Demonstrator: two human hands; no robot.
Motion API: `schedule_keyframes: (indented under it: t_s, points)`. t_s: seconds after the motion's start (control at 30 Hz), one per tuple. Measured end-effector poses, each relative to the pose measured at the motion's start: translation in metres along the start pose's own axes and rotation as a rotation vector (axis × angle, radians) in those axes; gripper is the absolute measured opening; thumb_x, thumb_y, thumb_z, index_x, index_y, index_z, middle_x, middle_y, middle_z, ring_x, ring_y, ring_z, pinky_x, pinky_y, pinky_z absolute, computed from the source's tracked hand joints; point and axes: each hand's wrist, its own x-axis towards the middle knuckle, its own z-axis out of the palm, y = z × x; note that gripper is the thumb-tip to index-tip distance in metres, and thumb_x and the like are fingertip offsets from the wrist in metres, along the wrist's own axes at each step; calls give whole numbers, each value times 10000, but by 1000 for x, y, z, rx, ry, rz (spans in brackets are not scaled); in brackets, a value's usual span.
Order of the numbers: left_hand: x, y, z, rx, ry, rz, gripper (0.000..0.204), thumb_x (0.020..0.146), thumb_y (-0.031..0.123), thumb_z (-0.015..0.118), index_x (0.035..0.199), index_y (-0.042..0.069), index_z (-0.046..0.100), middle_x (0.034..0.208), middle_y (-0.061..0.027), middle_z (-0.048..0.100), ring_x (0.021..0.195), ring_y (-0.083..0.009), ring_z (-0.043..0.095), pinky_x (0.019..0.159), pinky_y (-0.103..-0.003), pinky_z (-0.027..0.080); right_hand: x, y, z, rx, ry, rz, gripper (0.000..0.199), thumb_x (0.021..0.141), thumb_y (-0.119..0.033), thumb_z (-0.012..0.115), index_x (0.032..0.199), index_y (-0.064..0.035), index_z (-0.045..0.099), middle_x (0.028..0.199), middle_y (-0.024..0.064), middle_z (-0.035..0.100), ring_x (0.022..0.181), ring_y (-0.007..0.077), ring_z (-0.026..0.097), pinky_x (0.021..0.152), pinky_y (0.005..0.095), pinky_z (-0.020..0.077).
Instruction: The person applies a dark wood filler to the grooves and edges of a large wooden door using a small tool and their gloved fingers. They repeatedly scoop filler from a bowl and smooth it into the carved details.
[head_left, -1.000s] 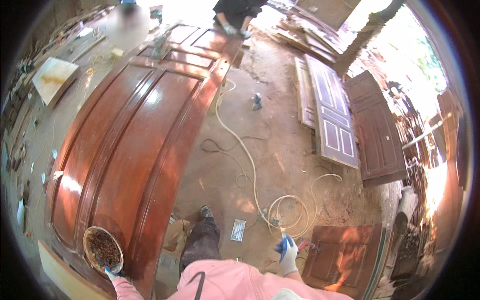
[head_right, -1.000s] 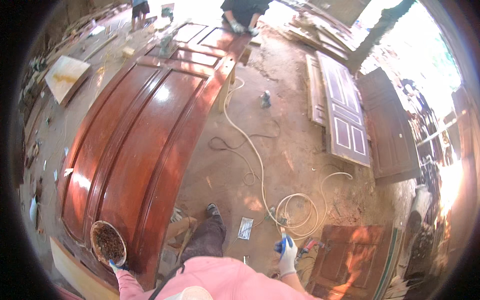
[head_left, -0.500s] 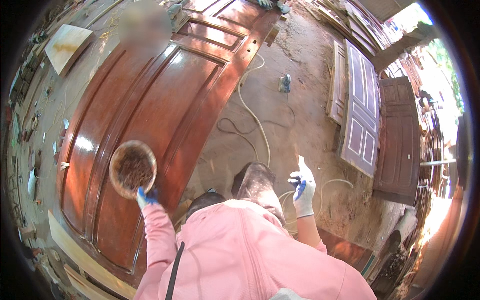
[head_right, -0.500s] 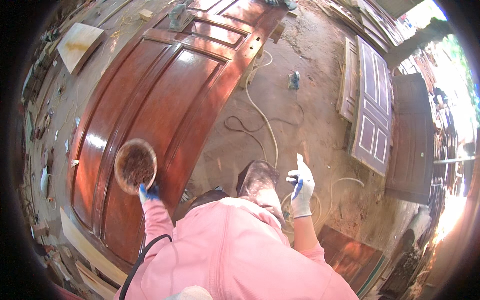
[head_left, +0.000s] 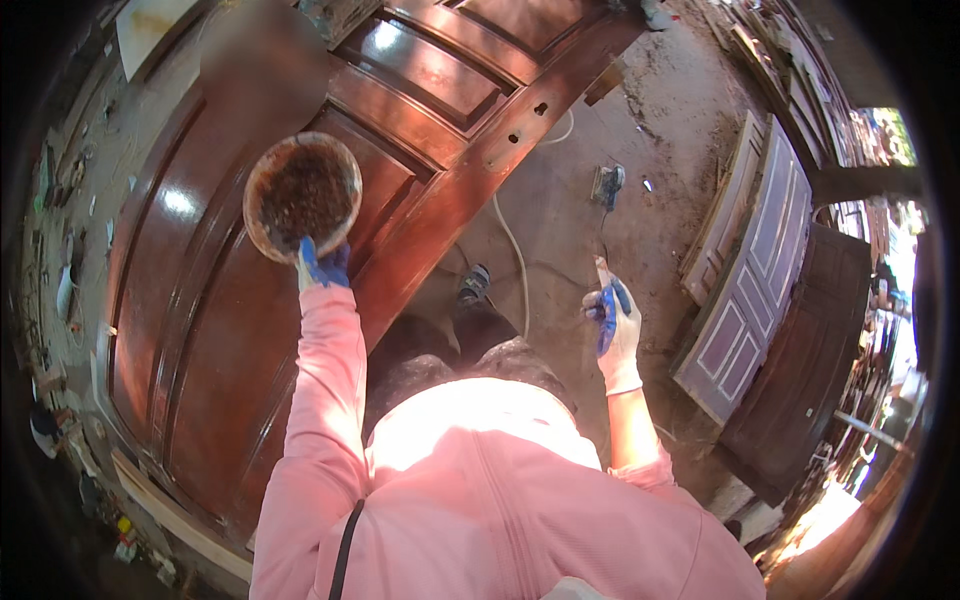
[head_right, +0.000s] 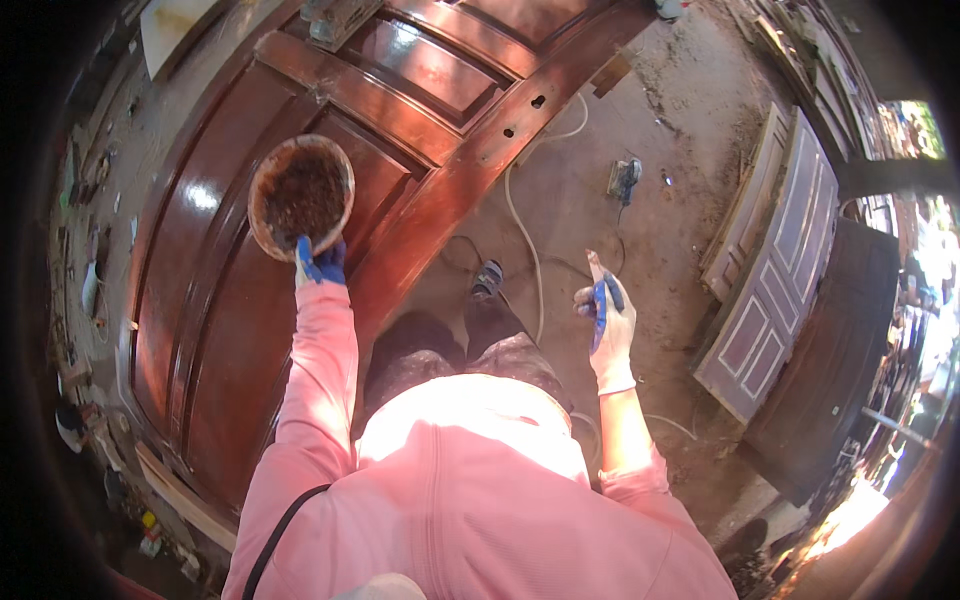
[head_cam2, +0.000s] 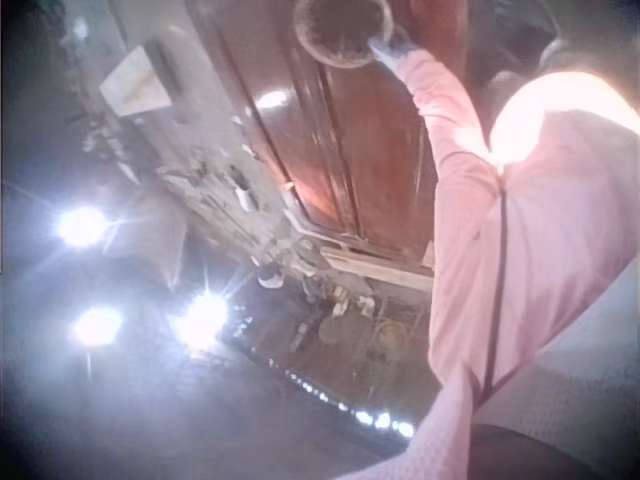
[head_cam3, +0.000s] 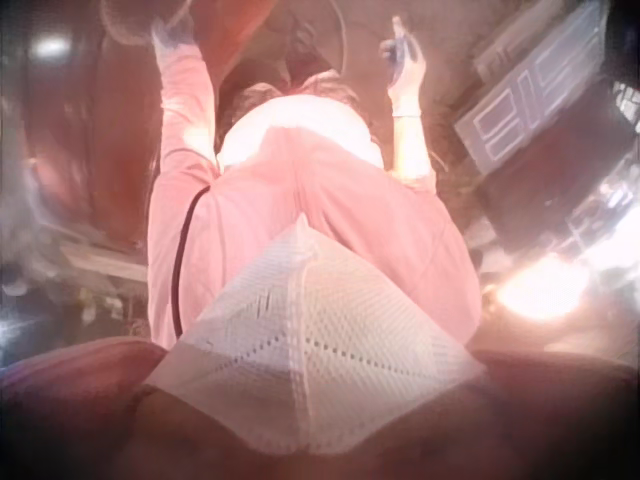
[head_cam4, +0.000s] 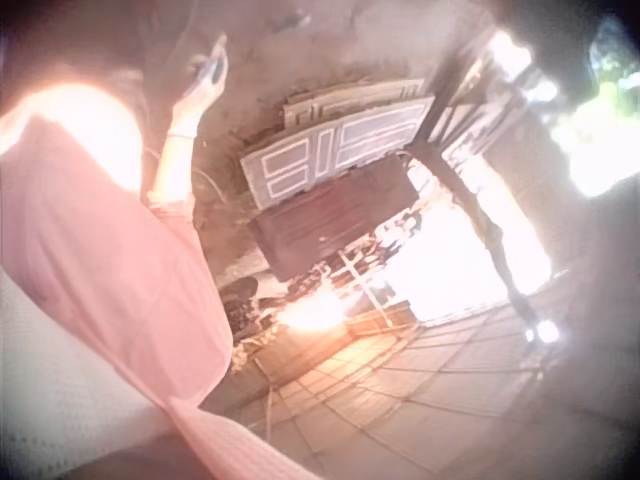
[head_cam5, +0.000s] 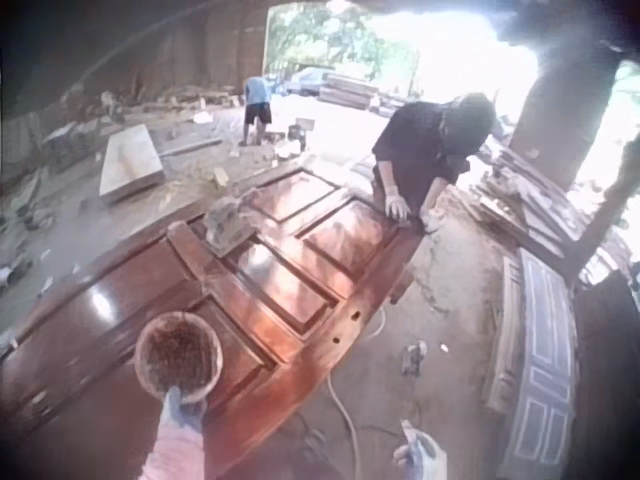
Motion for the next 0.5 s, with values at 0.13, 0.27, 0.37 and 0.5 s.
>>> schedule_keyframes:
  t_s: [0.13, 0.27, 0.37, 0.5]
  points:
    - [-8, -12, 48, -22, -61, 64, 328, 978, 339, 708, 1218, 121, 656, 1142, -80, 735, 973, -282, 704, 854, -443, 575, 51, -11, 13, -37, -5, 86, 354, 1037, -187, 609, 1324, 19, 628, 947, 48, 703, 802, 99, 648, 725, 243, 511]
    - [-14, -18, 24, 288, -54, -28, 234, 1001, 309, 691, 1114, 105, 664, 998, -77, 719, 806, -202, 692, 676, -331, 573, 79, -12, 41, -40, -141, 141, 378, 1031, -194, 627, 1344, 17, 610, 971, 63, 705, 824, 103, 651, 745, 250, 522]
    - [-55, -16, 55, 558, 14, -104, 311, 961, 371, 738, 973, 71, 657, 726, -50, 641, 509, -142, 560, 459, -283, 443, 85, -19, 65, -125, -204, 200, 340, 1030, -166, 604, 1329, -9, 644, 955, 8, 673, 790, 56, 576, 733, 223, 481]
    - [-96, -28, 82, 640, 27, -262, 323, 982, 383, 712, 888, 81, 645, 654, -21, 600, 471, -108, 520, 419, -249, 396, 80, -35, 112, -198, -376, 269, 354, 1057, -257, 578, 1312, -28, 668, 897, -40, 597, 775, 35, 507, 730, 222, 473]
